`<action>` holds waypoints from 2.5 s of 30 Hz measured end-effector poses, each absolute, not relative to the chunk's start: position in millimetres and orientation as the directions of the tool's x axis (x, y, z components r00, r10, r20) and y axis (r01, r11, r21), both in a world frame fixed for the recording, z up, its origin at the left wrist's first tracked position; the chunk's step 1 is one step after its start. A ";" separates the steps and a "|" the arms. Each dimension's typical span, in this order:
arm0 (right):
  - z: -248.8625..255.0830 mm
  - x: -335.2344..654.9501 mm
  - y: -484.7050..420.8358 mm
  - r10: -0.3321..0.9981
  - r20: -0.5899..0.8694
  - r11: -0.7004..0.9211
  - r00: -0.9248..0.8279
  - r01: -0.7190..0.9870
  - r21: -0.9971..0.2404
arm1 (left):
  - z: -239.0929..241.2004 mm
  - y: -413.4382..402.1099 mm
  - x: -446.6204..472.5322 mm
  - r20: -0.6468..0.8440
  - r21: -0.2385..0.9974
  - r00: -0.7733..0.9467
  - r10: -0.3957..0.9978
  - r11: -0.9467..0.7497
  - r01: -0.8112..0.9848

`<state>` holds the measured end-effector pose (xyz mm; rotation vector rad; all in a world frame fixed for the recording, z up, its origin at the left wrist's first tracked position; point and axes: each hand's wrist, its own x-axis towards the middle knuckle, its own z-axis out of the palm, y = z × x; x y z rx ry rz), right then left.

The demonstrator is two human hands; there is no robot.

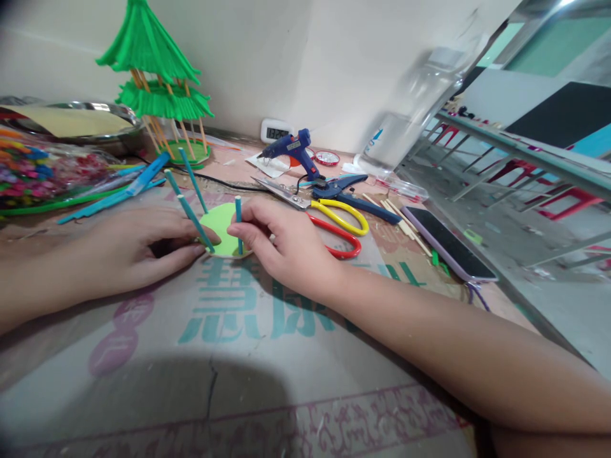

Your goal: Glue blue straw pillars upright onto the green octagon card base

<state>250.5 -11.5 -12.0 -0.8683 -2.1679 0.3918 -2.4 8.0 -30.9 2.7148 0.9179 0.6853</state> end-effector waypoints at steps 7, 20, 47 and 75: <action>-13.0 251.3 -10.2 0.681 0.536 0.732 -0.499 0.452 -0.510 | -30.5 8.1 -2.3 0.350 0.332 0.696 0.627 -0.778 0.534; -12.6 250.5 -10.0 0.670 0.542 0.742 -0.508 0.435 -0.510 | -32.0 9.8 -3.3 0.339 0.301 0.716 0.611 -0.791 0.533; -11.6 249.0 -10.0 0.627 0.567 0.779 -0.534 0.447 -0.440 | -31.8 8.9 -3.9 0.346 0.299 0.716 0.606 -0.795 0.528; -10.6 247.6 -12.6 0.709 0.587 0.704 -0.391 0.427 -0.567 | -25.8 3.9 1.1 0.366 0.299 0.701 0.612 -0.791 0.534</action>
